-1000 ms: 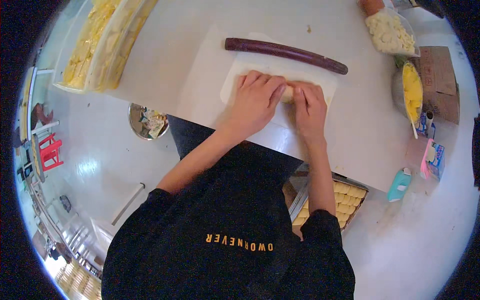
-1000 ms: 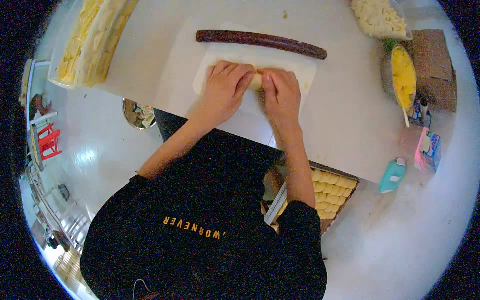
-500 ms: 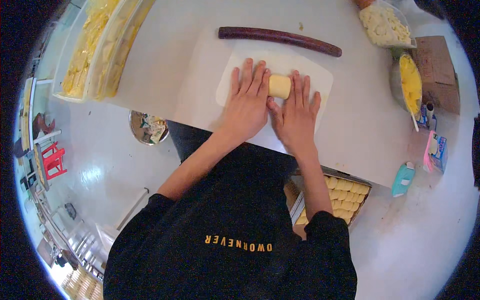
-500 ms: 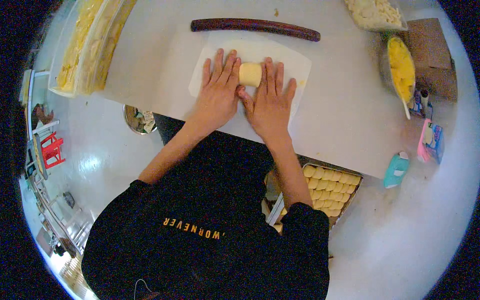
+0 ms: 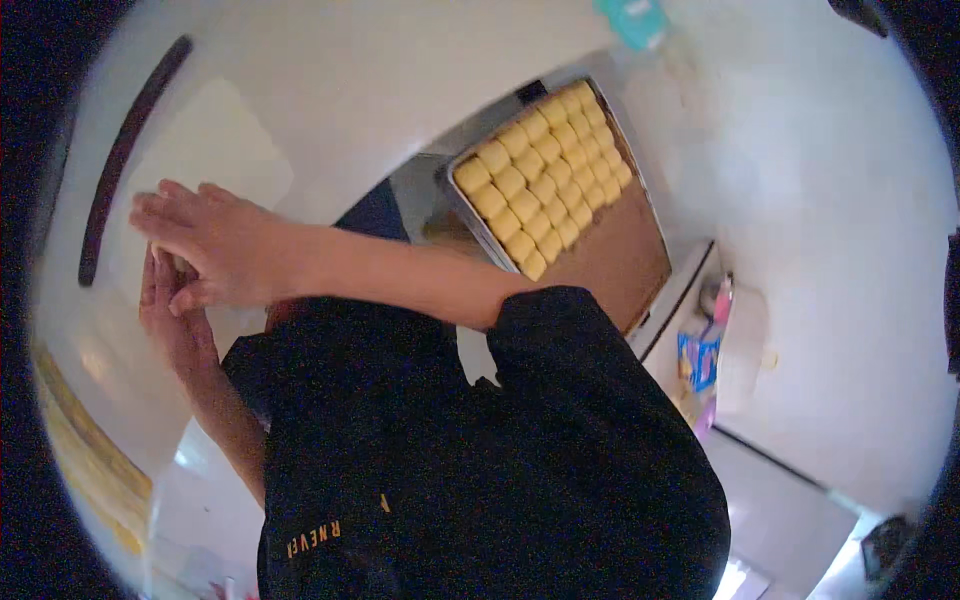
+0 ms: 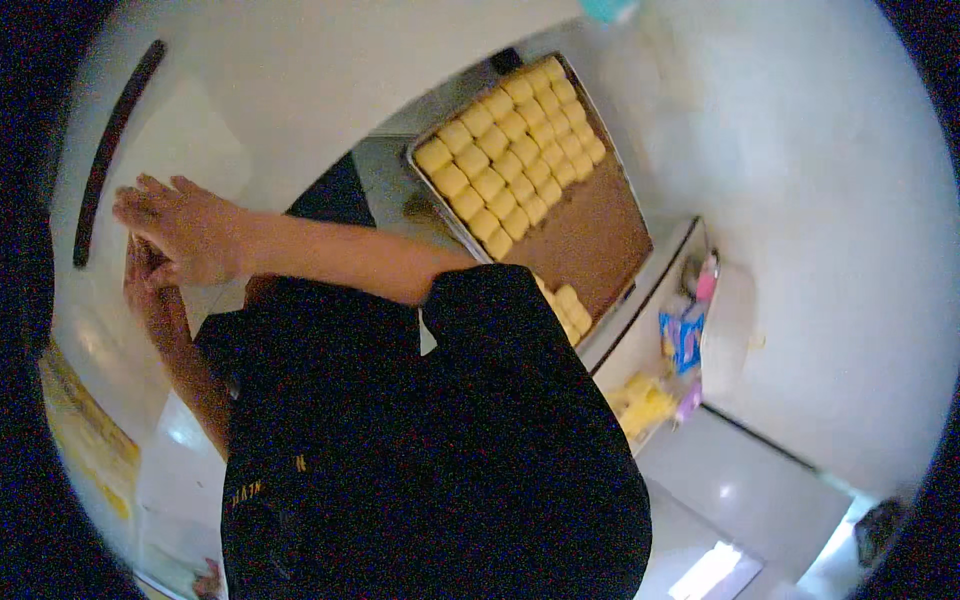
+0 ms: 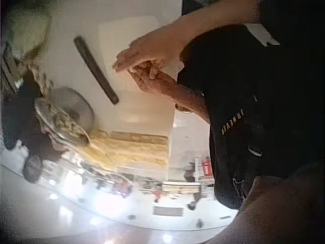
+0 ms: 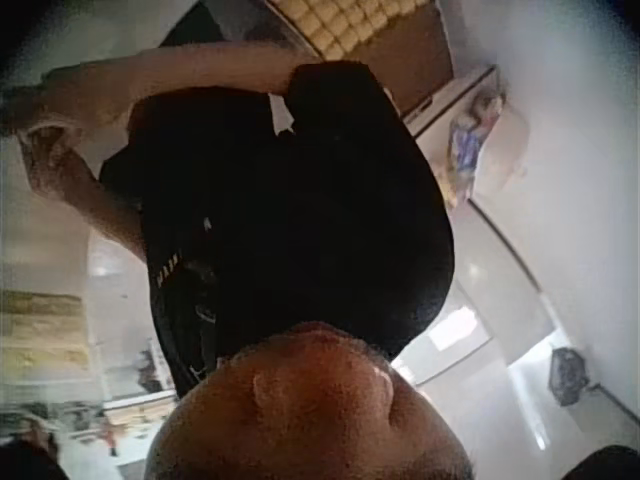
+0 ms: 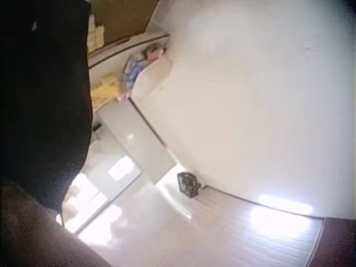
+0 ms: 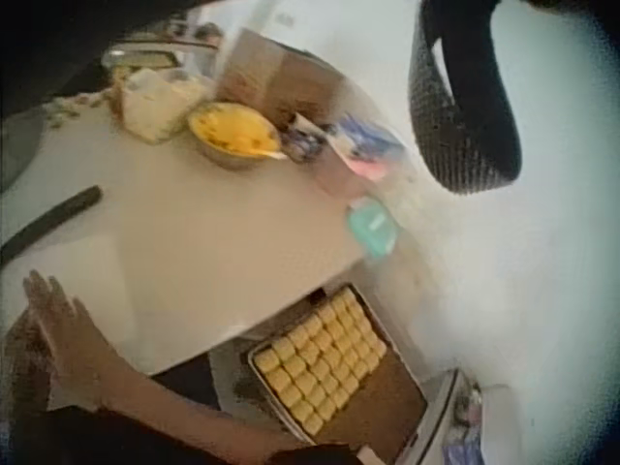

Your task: Flattening dough with a rolling pin and filling it to make bread rolls.

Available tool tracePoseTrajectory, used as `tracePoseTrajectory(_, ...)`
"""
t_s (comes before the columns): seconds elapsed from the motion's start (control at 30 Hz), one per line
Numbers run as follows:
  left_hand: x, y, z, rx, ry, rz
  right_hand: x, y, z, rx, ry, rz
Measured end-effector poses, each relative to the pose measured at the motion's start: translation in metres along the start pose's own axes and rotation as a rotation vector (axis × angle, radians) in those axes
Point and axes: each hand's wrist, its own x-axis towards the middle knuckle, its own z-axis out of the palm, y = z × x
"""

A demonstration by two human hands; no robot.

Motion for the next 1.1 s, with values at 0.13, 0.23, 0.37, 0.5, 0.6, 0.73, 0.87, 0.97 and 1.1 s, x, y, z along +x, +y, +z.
tracePoseTrajectory(0.13, -0.028, -0.013, 0.054, 0.33, -0.261, 0.223, -0.064, 0.001, -0.068, 0.3, 0.057, 0.647)
tracePoseTrajectory(0.23, -0.041, -0.015, 0.079, 0.84, -0.338, 0.522, -0.128, -0.001, -0.145, 0.399, 0.112, 1.025)
tracePoseTrajectory(0.37, -0.032, -0.018, 0.079, 1.329, -0.392, 0.773, -0.259, -0.028, -0.259, 0.208, 0.402, 1.27)
tracePoseTrajectory(0.5, -0.015, -0.021, 0.057, 1.625, -0.359, 0.912, -0.402, -0.033, -0.328, -0.161, 0.254, 1.511)
tracePoseTrajectory(0.6, -0.012, -0.027, 0.045, 1.6, -0.345, 0.895, -0.477, -0.032, -0.341, -0.244, 0.035, 1.653)
tracePoseTrajectory(0.73, -0.016, -0.028, 0.045, 1.588, -0.346, 0.918, -0.51, -0.033, -0.333, -0.189, 0.06, 1.676)
tracePoseTrajectory(0.87, -0.019, -0.028, 0.048, 1.585, -0.31, 0.928, -0.498, -0.034, -0.328, -0.196, -0.014, 1.696)
tracePoseTrajectory(0.97, -0.017, -0.028, 0.044, 1.581, -0.317, 0.921, -0.495, -0.036, -0.326, -0.205, -0.027, 1.749)
tracePoseTrajectory(1.1, -0.015, -0.027, 0.041, 1.576, -0.332, 0.912, -0.507, -0.048, -0.321, -0.23, 0.059, 1.756)
